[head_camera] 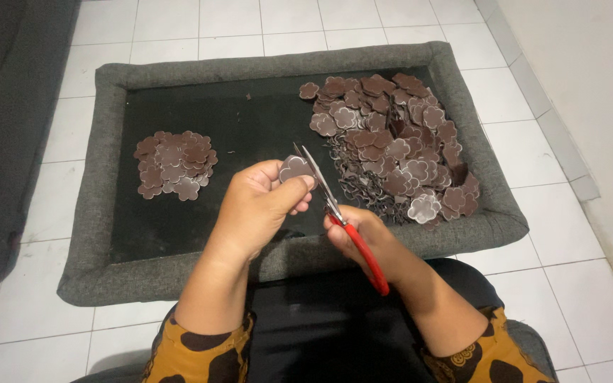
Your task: The person sits on the floor and uses red-handled scissors to trim excess material from the edges of small flower-shaped fabric pieces one at a time. They place trimmed pieces in a pile on the left side of a low table and leave scraps with a large pile of untrimmed pieces on the right.
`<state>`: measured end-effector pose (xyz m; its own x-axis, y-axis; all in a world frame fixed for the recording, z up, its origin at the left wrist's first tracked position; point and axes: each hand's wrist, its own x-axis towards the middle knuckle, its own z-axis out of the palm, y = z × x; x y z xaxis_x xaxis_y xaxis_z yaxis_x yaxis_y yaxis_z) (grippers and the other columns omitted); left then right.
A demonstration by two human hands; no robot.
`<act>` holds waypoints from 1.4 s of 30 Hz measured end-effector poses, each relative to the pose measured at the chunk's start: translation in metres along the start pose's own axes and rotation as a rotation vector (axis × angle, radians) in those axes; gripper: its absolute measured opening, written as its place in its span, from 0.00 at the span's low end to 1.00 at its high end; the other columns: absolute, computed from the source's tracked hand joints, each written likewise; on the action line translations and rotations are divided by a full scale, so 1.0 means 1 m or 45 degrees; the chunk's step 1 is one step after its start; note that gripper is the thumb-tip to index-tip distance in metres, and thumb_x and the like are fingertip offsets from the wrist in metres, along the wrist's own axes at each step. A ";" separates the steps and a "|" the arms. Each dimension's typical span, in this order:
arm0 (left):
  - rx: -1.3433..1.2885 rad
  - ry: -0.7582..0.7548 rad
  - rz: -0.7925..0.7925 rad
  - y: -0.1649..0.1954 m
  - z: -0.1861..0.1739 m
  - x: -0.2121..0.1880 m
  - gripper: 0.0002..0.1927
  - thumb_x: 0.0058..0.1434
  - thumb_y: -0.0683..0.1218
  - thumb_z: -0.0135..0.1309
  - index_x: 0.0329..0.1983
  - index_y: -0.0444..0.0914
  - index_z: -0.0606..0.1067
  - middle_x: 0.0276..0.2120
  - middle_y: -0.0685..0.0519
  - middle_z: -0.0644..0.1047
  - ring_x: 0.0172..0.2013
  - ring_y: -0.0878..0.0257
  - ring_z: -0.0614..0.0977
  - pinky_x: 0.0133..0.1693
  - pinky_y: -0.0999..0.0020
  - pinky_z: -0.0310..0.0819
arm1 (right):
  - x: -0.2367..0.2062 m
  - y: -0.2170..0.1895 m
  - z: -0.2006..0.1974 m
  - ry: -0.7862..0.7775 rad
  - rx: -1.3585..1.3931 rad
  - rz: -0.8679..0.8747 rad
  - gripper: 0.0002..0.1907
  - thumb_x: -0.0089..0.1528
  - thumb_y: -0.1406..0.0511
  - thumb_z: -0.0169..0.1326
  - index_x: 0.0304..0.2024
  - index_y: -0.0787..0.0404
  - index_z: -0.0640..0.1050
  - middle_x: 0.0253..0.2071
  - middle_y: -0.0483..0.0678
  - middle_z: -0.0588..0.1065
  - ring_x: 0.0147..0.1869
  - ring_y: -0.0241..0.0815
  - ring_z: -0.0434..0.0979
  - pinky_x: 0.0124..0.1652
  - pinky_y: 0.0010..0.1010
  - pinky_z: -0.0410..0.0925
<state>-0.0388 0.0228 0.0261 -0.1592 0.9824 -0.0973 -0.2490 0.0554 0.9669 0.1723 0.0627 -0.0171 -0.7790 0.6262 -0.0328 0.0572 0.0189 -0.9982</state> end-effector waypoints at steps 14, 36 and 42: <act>-0.030 -0.012 -0.017 0.000 -0.006 0.001 0.05 0.60 0.41 0.60 0.35 0.32 0.78 0.27 0.54 0.80 0.27 0.71 0.78 0.31 0.78 0.73 | 0.000 -0.007 -0.002 -0.053 -0.052 -0.017 0.12 0.68 0.59 0.54 0.34 0.57 0.69 0.29 0.34 0.61 0.34 0.26 0.58 0.32 0.22 0.56; -0.086 -0.082 -0.019 -0.005 -0.006 0.002 0.04 0.61 0.39 0.59 0.37 0.32 0.78 0.28 0.54 0.80 0.28 0.72 0.78 0.32 0.78 0.73 | 0.000 -0.005 -0.004 -0.056 -0.180 -0.062 0.16 0.69 0.53 0.51 0.35 0.57 0.70 0.28 0.35 0.62 0.33 0.27 0.60 0.31 0.23 0.59; 0.000 -0.022 0.055 -0.008 -0.006 0.005 0.05 0.61 0.40 0.58 0.38 0.34 0.77 0.30 0.55 0.81 0.30 0.73 0.78 0.33 0.78 0.71 | 0.001 -0.007 -0.004 -0.063 -0.211 -0.038 0.13 0.68 0.56 0.51 0.36 0.58 0.70 0.30 0.36 0.63 0.35 0.28 0.61 0.33 0.23 0.60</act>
<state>-0.0437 0.0261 0.0160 -0.1535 0.9868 -0.0512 -0.2420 0.0127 0.9702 0.1736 0.0664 -0.0096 -0.8115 0.5843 -0.0101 0.1329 0.1678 -0.9768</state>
